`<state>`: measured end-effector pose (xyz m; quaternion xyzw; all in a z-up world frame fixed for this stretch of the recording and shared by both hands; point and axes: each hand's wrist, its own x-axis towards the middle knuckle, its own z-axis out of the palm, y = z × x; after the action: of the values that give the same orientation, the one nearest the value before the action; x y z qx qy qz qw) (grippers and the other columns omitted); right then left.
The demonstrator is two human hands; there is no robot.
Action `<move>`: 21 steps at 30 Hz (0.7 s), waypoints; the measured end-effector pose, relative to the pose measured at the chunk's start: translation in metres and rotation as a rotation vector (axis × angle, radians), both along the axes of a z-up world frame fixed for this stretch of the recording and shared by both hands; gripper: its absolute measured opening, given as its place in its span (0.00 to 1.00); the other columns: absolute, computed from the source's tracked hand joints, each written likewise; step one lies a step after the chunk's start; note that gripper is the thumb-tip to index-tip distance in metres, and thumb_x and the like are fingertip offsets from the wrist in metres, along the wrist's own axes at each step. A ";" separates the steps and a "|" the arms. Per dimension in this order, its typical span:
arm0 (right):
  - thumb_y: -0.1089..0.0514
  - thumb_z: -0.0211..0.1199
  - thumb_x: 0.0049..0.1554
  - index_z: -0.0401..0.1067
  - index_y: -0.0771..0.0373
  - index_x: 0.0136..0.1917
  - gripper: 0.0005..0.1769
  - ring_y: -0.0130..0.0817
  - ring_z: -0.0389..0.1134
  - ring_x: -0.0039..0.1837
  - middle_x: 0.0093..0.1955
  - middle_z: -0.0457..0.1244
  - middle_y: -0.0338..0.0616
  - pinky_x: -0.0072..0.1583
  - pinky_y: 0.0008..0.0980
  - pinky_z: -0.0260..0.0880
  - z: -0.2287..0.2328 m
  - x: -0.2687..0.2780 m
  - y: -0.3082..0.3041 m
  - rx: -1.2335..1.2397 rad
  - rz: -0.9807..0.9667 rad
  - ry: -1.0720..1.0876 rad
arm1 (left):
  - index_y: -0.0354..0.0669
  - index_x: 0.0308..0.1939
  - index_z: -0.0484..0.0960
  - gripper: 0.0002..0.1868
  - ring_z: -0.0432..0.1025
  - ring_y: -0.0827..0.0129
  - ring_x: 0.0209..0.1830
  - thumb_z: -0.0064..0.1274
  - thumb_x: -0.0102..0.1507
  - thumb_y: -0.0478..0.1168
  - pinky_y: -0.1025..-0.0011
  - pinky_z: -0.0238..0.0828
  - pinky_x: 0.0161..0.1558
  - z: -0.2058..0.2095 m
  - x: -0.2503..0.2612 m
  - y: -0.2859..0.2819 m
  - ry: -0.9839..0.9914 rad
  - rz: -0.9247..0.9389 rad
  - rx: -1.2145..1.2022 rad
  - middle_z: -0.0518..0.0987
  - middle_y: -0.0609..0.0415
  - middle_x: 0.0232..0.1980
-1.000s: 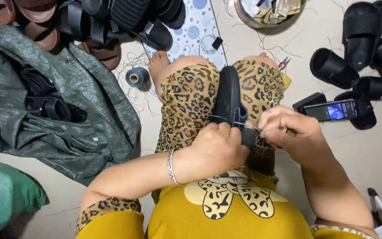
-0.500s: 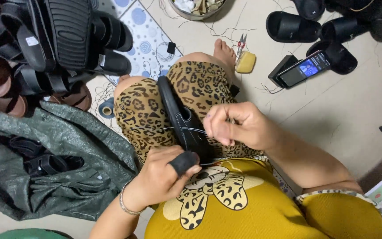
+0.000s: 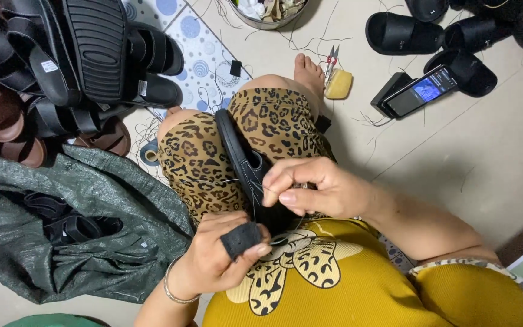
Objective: Hand-stitching the edge of a black sandal strap or sole using a needle and thread.
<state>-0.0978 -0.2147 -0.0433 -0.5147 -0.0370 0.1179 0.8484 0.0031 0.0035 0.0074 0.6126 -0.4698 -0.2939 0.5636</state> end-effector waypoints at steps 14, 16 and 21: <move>0.76 0.62 0.68 0.77 0.81 0.55 0.04 0.54 0.70 0.55 0.52 0.69 0.63 0.58 0.44 0.69 -0.038 -0.001 -0.106 -1.411 -0.637 -0.336 | 0.43 0.37 0.65 0.18 0.63 0.72 0.30 0.48 0.70 0.51 0.68 0.57 0.35 -0.059 -0.010 0.050 0.078 0.292 0.655 0.68 0.60 0.32; 0.76 0.65 0.72 0.80 0.81 0.64 0.08 0.58 0.67 0.61 0.58 0.70 0.65 0.66 0.48 0.65 -0.037 -0.009 -0.119 -1.513 -0.642 -0.220 | 0.46 0.18 0.52 0.34 0.47 0.73 0.16 0.53 0.70 0.52 0.63 0.42 0.22 -0.061 -0.005 0.058 0.129 0.164 0.753 0.50 0.61 0.17; 0.63 0.68 0.53 0.81 0.61 0.47 0.08 0.36 0.69 0.39 0.40 0.69 0.44 0.51 0.35 0.72 -0.010 0.001 -0.008 -0.995 -0.386 -0.150 | 0.30 0.49 0.82 0.16 0.62 0.79 0.14 0.43 0.73 0.40 0.80 0.64 0.23 -0.043 0.022 0.021 0.848 0.096 0.020 0.71 0.61 0.17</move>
<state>-0.0970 -0.2232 -0.0533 -0.8589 0.0584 -0.0740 0.5034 0.0249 0.0242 -0.0354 0.4640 -0.1645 -0.4980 0.7139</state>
